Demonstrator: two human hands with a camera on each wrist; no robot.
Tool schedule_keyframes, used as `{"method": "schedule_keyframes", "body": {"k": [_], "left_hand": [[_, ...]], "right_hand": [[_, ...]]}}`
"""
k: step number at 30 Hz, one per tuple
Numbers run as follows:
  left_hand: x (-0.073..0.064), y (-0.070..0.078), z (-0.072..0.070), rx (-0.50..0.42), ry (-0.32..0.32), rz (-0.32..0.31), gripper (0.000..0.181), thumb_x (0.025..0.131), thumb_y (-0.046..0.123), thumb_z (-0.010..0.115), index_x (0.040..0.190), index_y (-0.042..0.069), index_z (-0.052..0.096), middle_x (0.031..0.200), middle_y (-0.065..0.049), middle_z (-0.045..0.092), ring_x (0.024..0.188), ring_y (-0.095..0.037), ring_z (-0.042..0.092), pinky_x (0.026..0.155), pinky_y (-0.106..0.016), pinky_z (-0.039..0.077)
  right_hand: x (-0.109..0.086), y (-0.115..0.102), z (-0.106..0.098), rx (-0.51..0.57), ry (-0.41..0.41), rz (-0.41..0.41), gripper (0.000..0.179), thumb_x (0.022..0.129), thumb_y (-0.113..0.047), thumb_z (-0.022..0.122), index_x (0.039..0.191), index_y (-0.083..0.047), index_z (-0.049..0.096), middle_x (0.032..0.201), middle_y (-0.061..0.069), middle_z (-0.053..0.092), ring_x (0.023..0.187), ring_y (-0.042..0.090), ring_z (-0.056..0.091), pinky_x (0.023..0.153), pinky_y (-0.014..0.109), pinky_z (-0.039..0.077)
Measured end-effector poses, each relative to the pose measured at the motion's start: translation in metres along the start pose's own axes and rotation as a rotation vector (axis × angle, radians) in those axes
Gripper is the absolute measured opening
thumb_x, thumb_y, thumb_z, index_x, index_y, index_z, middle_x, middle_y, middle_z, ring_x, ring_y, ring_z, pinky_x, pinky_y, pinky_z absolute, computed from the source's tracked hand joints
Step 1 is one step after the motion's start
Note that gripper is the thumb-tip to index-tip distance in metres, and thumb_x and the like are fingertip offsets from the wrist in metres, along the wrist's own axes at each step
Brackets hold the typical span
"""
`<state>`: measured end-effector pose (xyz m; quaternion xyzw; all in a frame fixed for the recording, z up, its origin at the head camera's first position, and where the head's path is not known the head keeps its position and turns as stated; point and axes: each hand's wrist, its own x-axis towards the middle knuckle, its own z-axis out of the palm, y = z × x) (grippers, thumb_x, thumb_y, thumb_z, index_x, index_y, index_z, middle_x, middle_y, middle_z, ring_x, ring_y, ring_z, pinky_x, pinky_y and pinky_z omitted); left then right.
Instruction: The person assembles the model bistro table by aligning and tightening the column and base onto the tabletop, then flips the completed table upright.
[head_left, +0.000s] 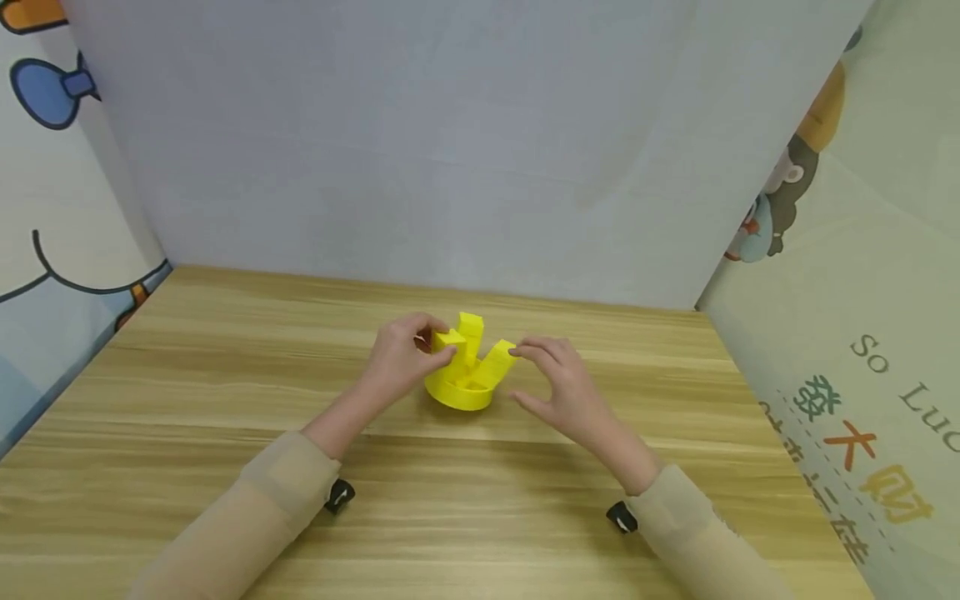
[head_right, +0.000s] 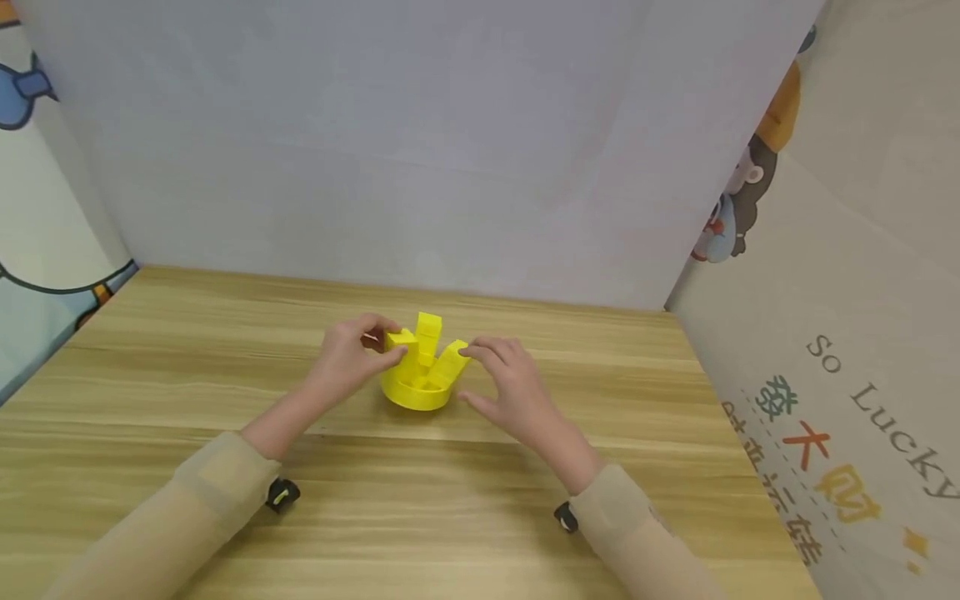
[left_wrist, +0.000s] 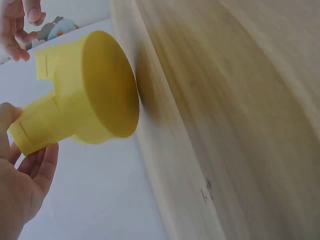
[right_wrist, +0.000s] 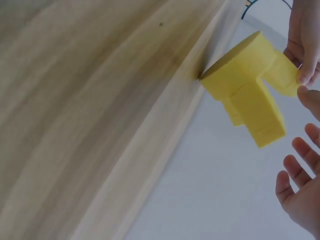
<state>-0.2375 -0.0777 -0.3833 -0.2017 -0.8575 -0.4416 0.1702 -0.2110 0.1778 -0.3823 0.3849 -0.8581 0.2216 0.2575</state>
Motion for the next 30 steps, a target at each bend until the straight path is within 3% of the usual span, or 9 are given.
{"method": "schedule_keyframes", "body": {"k": [6, 15, 19, 30], "left_hand": [[0.004, 0.010, -0.001, -0.035, 0.146, 0.034, 0.023, 0.074, 0.014, 0.080, 0.091, 0.002, 0.068, 0.085, -0.009, 0.064, 0.075, -0.020, 0.060, 0.065, -0.027, 0.056], [0.008, 0.046, -0.008, -0.110, 0.224, -0.040, 0.022, 0.075, 0.017, 0.079, 0.088, 0.001, 0.070, 0.083, -0.009, 0.063, 0.069, -0.018, 0.058, 0.059, -0.026, 0.053], [0.007, 0.055, -0.011, -0.111, 0.228, -0.072, 0.021, 0.075, 0.018, 0.079, 0.087, 0.003, 0.070, 0.082, -0.008, 0.062, 0.068, -0.018, 0.056, 0.058, -0.026, 0.051], [0.005, 0.065, -0.021, -0.093, 0.153, -0.161, 0.024, 0.080, 0.025, 0.076, 0.090, 0.005, 0.068, 0.086, -0.007, 0.061, 0.074, -0.020, 0.055, 0.061, -0.028, 0.050]], "right_hand": [[0.000, -0.009, 0.001, -0.048, 0.014, -0.048, 0.055, 0.069, -0.020, 0.085, 0.117, -0.007, 0.060, 0.116, 0.009, 0.059, 0.104, 0.025, 0.052, 0.090, 0.038, 0.047], [0.008, -0.022, 0.004, -0.076, 0.054, -0.110, 0.050, 0.068, -0.020, 0.085, 0.112, -0.008, 0.063, 0.110, 0.006, 0.062, 0.098, 0.022, 0.054, 0.084, 0.034, 0.046], [0.009, -0.028, 0.005, -0.086, 0.073, -0.140, 0.045, 0.069, -0.016, 0.084, 0.108, -0.008, 0.064, 0.104, 0.004, 0.063, 0.094, 0.021, 0.054, 0.079, 0.033, 0.045], [0.010, -0.032, -0.003, -0.070, 0.117, -0.209, 0.043, 0.067, -0.012, 0.084, 0.105, -0.006, 0.065, 0.098, 0.005, 0.064, 0.088, 0.021, 0.055, 0.075, 0.032, 0.049]]}}
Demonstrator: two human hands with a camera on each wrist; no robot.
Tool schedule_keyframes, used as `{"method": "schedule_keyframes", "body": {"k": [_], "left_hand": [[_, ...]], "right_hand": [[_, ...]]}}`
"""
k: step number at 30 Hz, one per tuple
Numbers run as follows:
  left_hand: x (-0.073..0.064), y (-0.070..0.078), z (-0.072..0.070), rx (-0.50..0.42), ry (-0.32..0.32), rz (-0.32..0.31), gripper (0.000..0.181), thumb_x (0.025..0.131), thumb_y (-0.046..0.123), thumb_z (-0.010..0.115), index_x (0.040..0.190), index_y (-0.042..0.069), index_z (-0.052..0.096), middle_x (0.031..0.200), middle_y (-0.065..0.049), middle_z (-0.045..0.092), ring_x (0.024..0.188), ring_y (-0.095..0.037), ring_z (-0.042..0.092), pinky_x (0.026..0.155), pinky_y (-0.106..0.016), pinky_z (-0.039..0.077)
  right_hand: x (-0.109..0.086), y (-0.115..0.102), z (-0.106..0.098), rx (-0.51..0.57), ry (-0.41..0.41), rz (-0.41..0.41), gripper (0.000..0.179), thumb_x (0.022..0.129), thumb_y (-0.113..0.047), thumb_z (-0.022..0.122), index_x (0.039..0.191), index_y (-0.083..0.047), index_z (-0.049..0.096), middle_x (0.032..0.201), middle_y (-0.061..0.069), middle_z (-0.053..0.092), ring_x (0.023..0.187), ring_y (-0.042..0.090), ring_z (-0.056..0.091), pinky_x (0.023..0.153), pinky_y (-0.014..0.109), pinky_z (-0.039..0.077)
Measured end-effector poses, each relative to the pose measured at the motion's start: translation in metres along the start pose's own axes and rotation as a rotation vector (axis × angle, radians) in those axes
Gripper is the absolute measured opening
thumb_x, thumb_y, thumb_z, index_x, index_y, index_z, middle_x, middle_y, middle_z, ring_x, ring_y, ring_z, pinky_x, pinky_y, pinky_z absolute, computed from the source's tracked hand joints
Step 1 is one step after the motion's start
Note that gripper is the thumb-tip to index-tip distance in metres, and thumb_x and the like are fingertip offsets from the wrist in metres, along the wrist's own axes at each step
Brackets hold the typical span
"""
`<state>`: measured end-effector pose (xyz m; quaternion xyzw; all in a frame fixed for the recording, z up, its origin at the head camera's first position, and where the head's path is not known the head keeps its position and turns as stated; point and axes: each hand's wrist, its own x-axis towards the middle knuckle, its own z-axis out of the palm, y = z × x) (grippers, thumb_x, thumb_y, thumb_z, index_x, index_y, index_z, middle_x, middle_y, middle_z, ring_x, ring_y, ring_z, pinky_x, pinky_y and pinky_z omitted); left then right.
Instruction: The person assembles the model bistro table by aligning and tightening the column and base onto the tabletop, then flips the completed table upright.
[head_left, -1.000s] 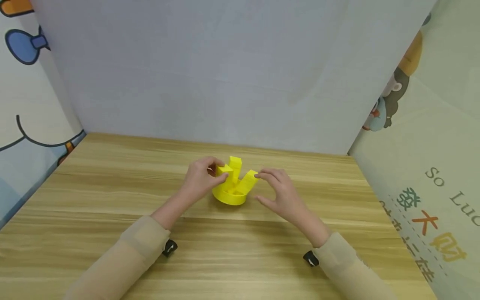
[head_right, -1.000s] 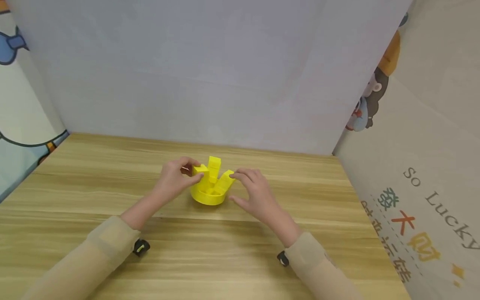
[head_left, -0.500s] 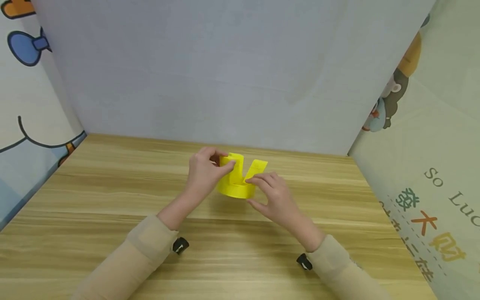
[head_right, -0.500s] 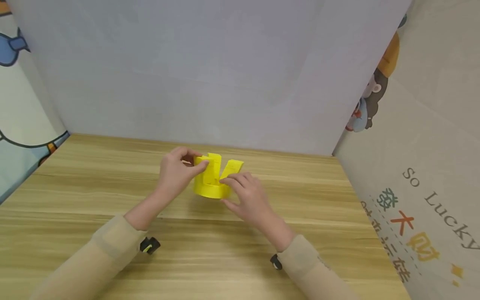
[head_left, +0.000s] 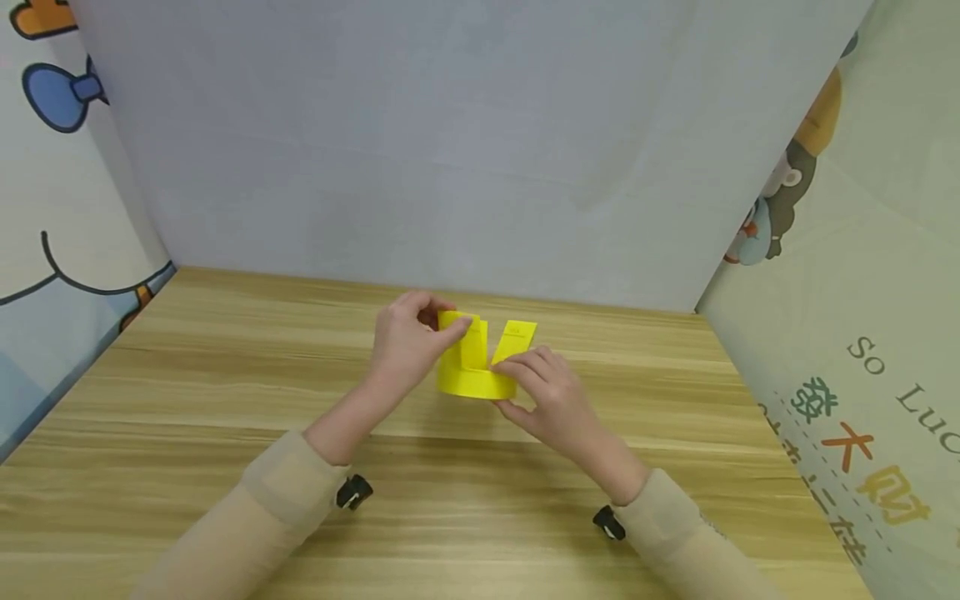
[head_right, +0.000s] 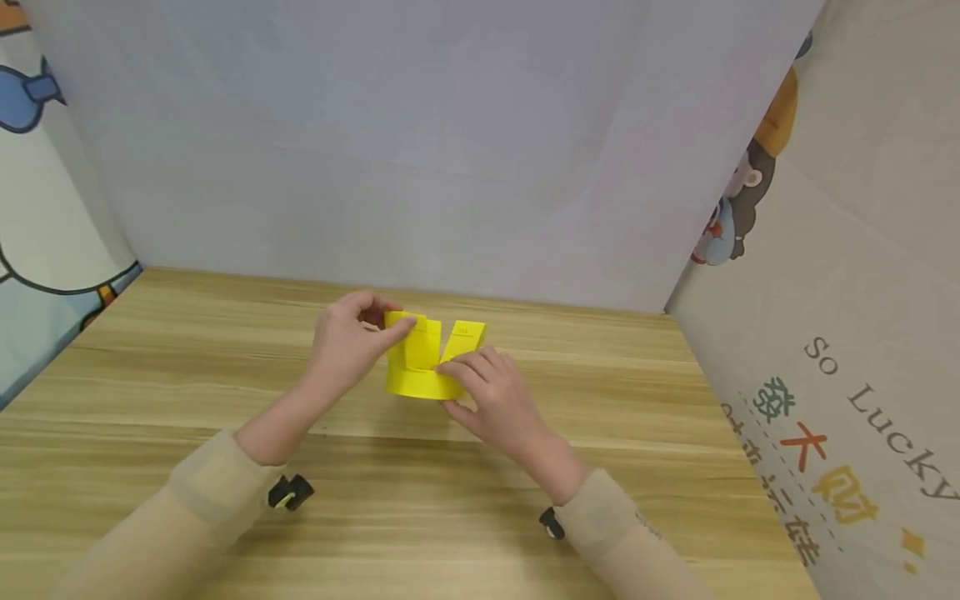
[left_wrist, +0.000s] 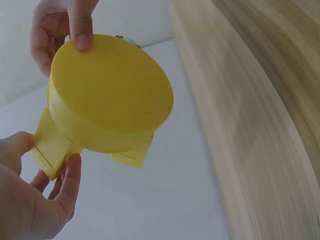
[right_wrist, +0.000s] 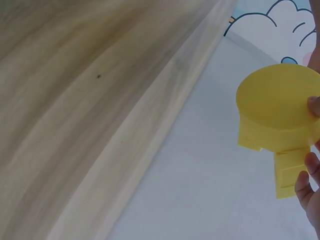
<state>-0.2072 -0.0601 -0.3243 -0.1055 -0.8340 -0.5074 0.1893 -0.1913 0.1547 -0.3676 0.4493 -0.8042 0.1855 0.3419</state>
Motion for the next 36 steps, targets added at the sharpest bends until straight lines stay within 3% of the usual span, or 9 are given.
{"method": "schedule_keyframes", "body": {"k": [3, 5, 12, 17, 20, 24, 27, 31, 36], "left_hand": [[0.000, -0.003, -0.001, -0.024, -0.027, 0.005, 0.029, 0.082, 0.031, 0.074, 0.094, 0.006, 0.068, 0.090, -0.006, 0.063, 0.077, -0.018, 0.058, 0.066, -0.027, 0.053], [-0.001, -0.005, -0.002, -0.055, -0.050, 0.023, 0.031, 0.083, 0.032, 0.073, 0.100, 0.007, 0.068, 0.094, -0.005, 0.065, 0.080, -0.017, 0.061, 0.070, -0.028, 0.055], [-0.007, -0.017, -0.012, -0.090, -0.134, 0.179, 0.044, 0.082, 0.024, 0.074, 0.121, 0.009, 0.060, 0.116, -0.006, 0.062, 0.098, -0.019, 0.060, 0.079, -0.034, 0.055], [-0.015, -0.031, -0.016, -0.005, -0.190, 0.332, 0.071, 0.073, 0.023, 0.082, 0.134, 0.011, 0.048, 0.131, -0.006, 0.052, 0.115, -0.023, 0.050, 0.093, -0.043, 0.046], [-0.020, -0.039, -0.016, 0.073, -0.209, 0.442, 0.088, 0.065, 0.026, 0.087, 0.139, 0.012, 0.041, 0.140, -0.006, 0.044, 0.125, -0.025, 0.040, 0.102, -0.049, 0.037], [-0.025, -0.047, -0.012, 0.171, -0.174, 0.610, 0.100, 0.056, 0.029, 0.092, 0.139, 0.011, 0.039, 0.145, -0.009, 0.038, 0.128, -0.029, 0.034, 0.102, -0.053, 0.029], [-0.027, -0.050, -0.008, 0.216, -0.136, 0.692, 0.102, 0.051, 0.029, 0.094, 0.136, 0.009, 0.041, 0.143, -0.011, 0.039, 0.126, -0.031, 0.035, 0.099, -0.053, 0.030], [-0.032, -0.051, -0.003, 0.217, -0.095, 0.723, 0.102, 0.049, 0.028, 0.095, 0.134, 0.006, 0.043, 0.136, -0.011, 0.045, 0.123, -0.031, 0.038, 0.098, -0.051, 0.033], [-0.038, -0.052, 0.000, 0.190, -0.063, 0.669, 0.099, 0.049, 0.025, 0.095, 0.131, 0.002, 0.045, 0.129, -0.013, 0.050, 0.120, -0.032, 0.040, 0.097, -0.051, 0.032]], "right_hand": [[0.000, -0.001, -0.005, 0.064, 0.012, 0.010, 0.043, 0.068, -0.010, 0.083, 0.106, -0.004, 0.064, 0.100, 0.006, 0.064, 0.090, 0.021, 0.056, 0.078, 0.030, 0.052], [0.000, 0.000, -0.007, 0.115, 0.018, 0.031, 0.043, 0.068, -0.008, 0.083, 0.107, -0.003, 0.064, 0.101, 0.007, 0.063, 0.088, 0.021, 0.056, 0.073, 0.027, 0.053], [0.001, 0.003, -0.017, 0.313, 0.036, 0.194, 0.042, 0.069, 0.001, 0.081, 0.106, -0.001, 0.063, 0.097, 0.010, 0.062, 0.077, 0.022, 0.053, 0.056, 0.023, 0.053], [0.003, 0.007, -0.025, 0.495, 0.068, 0.389, 0.040, 0.071, 0.007, 0.077, 0.108, 0.000, 0.063, 0.089, 0.012, 0.058, 0.078, 0.027, 0.053, 0.059, 0.031, 0.058], [0.005, 0.007, -0.031, 0.583, 0.041, 0.540, 0.037, 0.077, 0.003, 0.074, 0.112, 0.000, 0.063, 0.092, 0.012, 0.058, 0.083, 0.024, 0.053, 0.063, 0.030, 0.058], [0.008, 0.008, -0.035, 0.705, -0.024, 0.740, 0.035, 0.084, -0.009, 0.070, 0.119, -0.003, 0.062, 0.101, 0.012, 0.061, 0.088, 0.018, 0.055, 0.068, 0.032, 0.058], [0.011, 0.008, -0.034, 0.810, -0.050, 0.844, 0.037, 0.086, -0.015, 0.070, 0.120, -0.005, 0.061, 0.105, 0.013, 0.061, 0.090, 0.019, 0.057, 0.072, 0.040, 0.058], [0.012, 0.005, -0.030, 0.922, -0.062, 0.906, 0.038, 0.087, -0.017, 0.069, 0.121, -0.004, 0.061, 0.107, 0.014, 0.060, 0.092, 0.021, 0.059, 0.072, 0.041, 0.058], [0.013, 0.003, -0.022, 0.944, -0.064, 0.938, 0.042, 0.087, -0.018, 0.069, 0.125, -0.005, 0.056, 0.112, 0.015, 0.060, 0.094, 0.021, 0.060, 0.069, 0.036, 0.058]]}}
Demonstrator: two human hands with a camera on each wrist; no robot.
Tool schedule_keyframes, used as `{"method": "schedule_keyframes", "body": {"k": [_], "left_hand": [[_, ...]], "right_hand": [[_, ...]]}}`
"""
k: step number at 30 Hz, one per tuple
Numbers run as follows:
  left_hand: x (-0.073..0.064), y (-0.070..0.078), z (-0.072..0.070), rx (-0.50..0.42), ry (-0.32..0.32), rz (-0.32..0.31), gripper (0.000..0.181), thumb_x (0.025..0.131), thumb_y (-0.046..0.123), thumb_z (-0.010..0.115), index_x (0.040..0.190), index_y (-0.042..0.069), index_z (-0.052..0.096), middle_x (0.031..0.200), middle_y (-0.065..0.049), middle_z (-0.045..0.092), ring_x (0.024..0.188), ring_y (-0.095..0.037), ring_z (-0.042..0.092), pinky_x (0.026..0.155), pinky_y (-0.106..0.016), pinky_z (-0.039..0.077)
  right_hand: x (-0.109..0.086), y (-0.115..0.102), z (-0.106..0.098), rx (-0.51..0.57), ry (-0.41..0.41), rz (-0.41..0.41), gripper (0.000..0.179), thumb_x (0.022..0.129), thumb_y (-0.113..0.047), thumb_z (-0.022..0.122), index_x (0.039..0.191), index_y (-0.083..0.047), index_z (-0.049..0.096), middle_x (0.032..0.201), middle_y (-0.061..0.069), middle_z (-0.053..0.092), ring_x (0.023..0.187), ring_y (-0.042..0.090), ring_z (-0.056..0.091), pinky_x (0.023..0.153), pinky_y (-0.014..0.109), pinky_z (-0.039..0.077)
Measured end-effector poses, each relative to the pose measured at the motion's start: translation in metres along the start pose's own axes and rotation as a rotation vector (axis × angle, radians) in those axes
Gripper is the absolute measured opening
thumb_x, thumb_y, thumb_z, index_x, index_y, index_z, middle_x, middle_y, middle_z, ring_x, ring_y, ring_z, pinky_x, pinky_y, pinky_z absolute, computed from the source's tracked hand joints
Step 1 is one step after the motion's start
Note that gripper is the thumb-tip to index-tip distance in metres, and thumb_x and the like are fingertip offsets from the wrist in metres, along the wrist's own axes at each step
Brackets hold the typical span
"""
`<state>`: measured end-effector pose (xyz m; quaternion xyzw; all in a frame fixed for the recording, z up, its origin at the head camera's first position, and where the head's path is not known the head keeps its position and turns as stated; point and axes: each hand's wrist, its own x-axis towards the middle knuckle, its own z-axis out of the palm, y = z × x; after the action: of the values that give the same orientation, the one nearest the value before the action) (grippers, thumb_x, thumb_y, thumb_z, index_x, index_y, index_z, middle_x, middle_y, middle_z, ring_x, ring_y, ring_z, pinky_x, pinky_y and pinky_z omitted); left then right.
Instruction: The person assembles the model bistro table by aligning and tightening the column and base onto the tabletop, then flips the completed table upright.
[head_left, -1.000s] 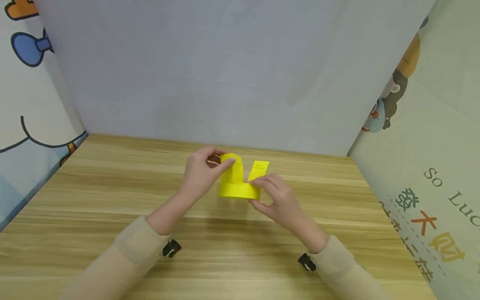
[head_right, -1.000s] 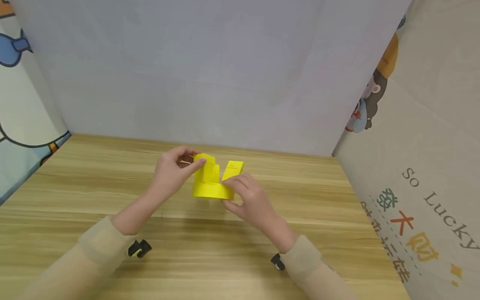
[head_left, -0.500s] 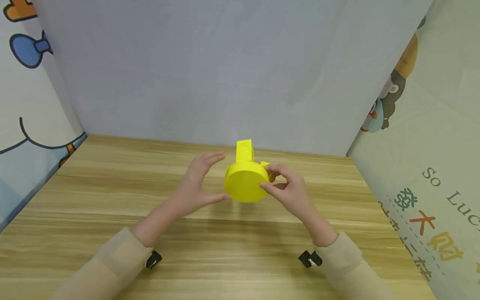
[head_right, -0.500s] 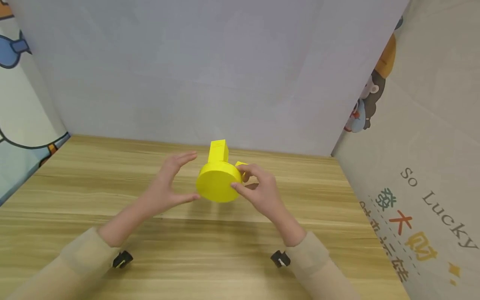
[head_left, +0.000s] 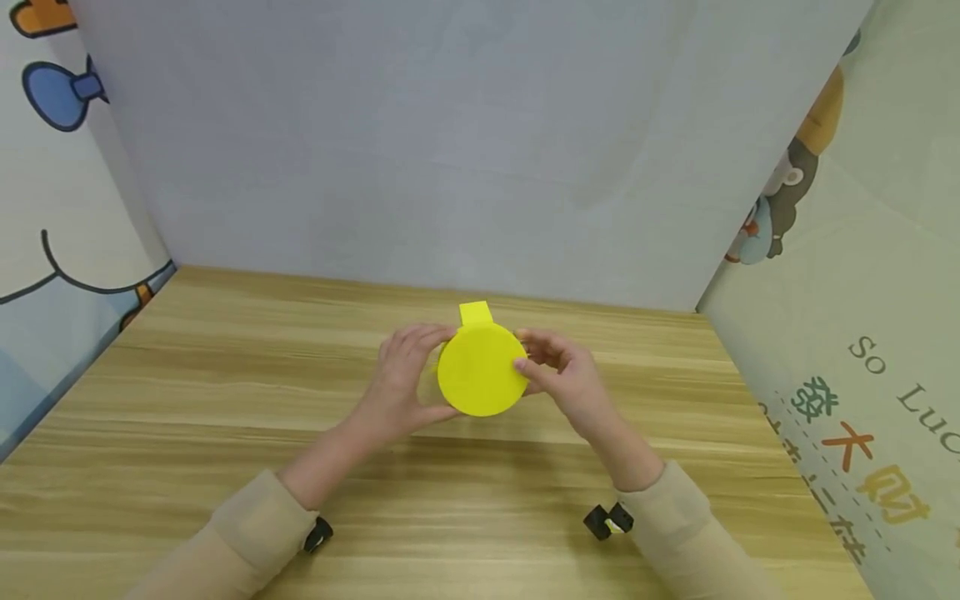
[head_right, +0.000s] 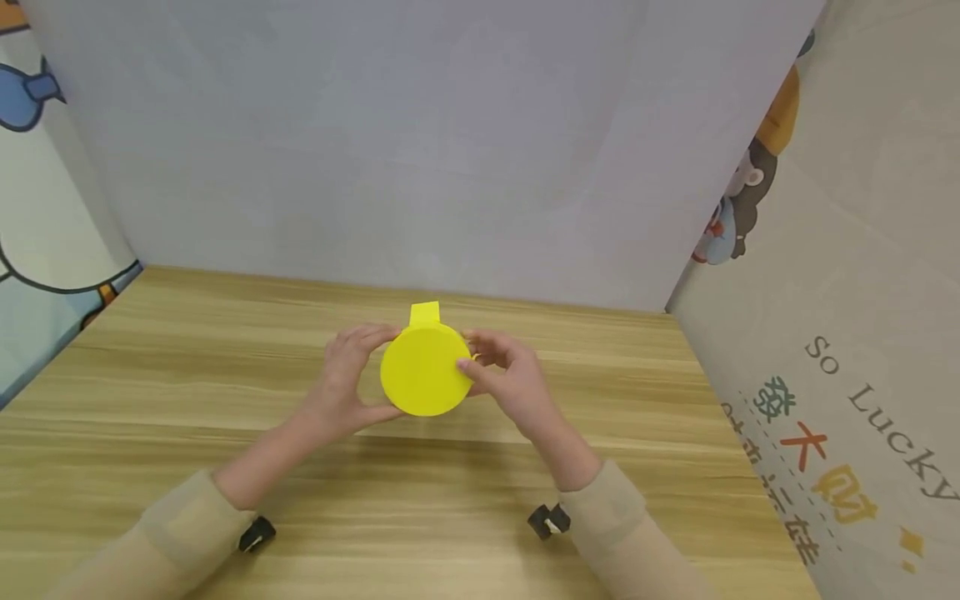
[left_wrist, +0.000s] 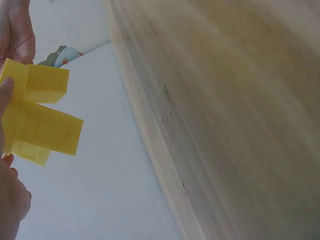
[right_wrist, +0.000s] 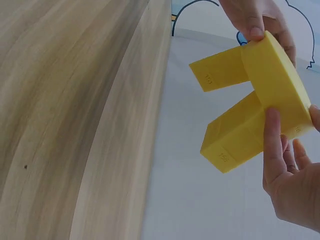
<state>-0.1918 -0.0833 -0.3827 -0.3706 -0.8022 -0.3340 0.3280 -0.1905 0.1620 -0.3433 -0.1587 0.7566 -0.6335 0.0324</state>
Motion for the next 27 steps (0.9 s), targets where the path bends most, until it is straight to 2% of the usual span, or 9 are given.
{"method": "schedule_keyframes", "body": {"k": [3, 7, 13, 15, 21, 27], "left_hand": [[-0.002, 0.001, 0.001, -0.009, -0.012, -0.063, 0.097, 0.049, 0.023, 0.095, 0.130, 0.001, 0.045, 0.129, -0.013, 0.051, 0.120, -0.031, 0.040, 0.100, -0.053, 0.030], [-0.003, 0.000, 0.001, -0.037, -0.043, -0.167, 0.094, 0.051, 0.020, 0.094, 0.130, 0.002, 0.045, 0.127, -0.011, 0.052, 0.120, -0.031, 0.039, 0.101, -0.052, 0.029], [-0.001, -0.007, 0.001, -0.088, -0.114, -0.297, 0.091, 0.055, 0.021, 0.093, 0.131, 0.004, 0.046, 0.127, -0.012, 0.053, 0.120, -0.030, 0.039, 0.101, -0.054, 0.029], [0.000, -0.009, 0.002, -0.101, -0.152, -0.343, 0.090, 0.057, 0.024, 0.092, 0.132, 0.005, 0.046, 0.127, -0.011, 0.053, 0.121, -0.030, 0.038, 0.103, -0.055, 0.028], [0.003, -0.017, 0.008, -0.133, -0.280, -0.486, 0.089, 0.063, 0.034, 0.088, 0.136, 0.006, 0.044, 0.132, -0.009, 0.052, 0.126, -0.027, 0.036, 0.107, -0.055, 0.024], [0.009, -0.026, 0.013, -0.112, -0.375, -0.567, 0.088, 0.066, 0.040, 0.085, 0.136, 0.005, 0.045, 0.133, -0.009, 0.053, 0.126, -0.029, 0.037, 0.106, -0.054, 0.028]], "right_hand": [[0.004, 0.005, 0.001, -0.016, -0.006, -0.017, 0.042, 0.088, -0.017, 0.067, 0.126, -0.006, 0.053, 0.115, 0.016, 0.060, 0.096, 0.022, 0.060, 0.068, 0.037, 0.058], [0.008, 0.010, -0.001, -0.105, -0.038, -0.076, 0.043, 0.087, -0.015, 0.069, 0.125, -0.007, 0.054, 0.114, 0.015, 0.059, 0.093, 0.024, 0.055, 0.067, 0.037, 0.058], [0.013, 0.017, -0.007, -0.299, -0.151, -0.144, 0.069, 0.074, -0.013, 0.081, 0.135, -0.015, 0.048, 0.123, 0.008, 0.057, 0.099, 0.036, 0.044, 0.069, 0.027, 0.048], [0.015, 0.021, -0.008, -0.349, -0.176, -0.150, 0.076, 0.072, -0.013, 0.083, 0.137, -0.016, 0.045, 0.126, 0.009, 0.056, 0.099, 0.037, 0.043, 0.070, 0.029, 0.045], [0.022, 0.032, -0.008, -0.448, -0.160, -0.106, 0.076, 0.072, -0.016, 0.083, 0.138, -0.014, 0.044, 0.128, 0.011, 0.056, 0.096, 0.030, 0.047, 0.071, 0.035, 0.045], [0.033, 0.041, -0.011, -0.497, -0.181, -0.012, 0.074, 0.074, -0.027, 0.082, 0.137, -0.016, 0.045, 0.134, 0.010, 0.050, 0.103, 0.033, 0.048, 0.072, 0.033, 0.046]]}}
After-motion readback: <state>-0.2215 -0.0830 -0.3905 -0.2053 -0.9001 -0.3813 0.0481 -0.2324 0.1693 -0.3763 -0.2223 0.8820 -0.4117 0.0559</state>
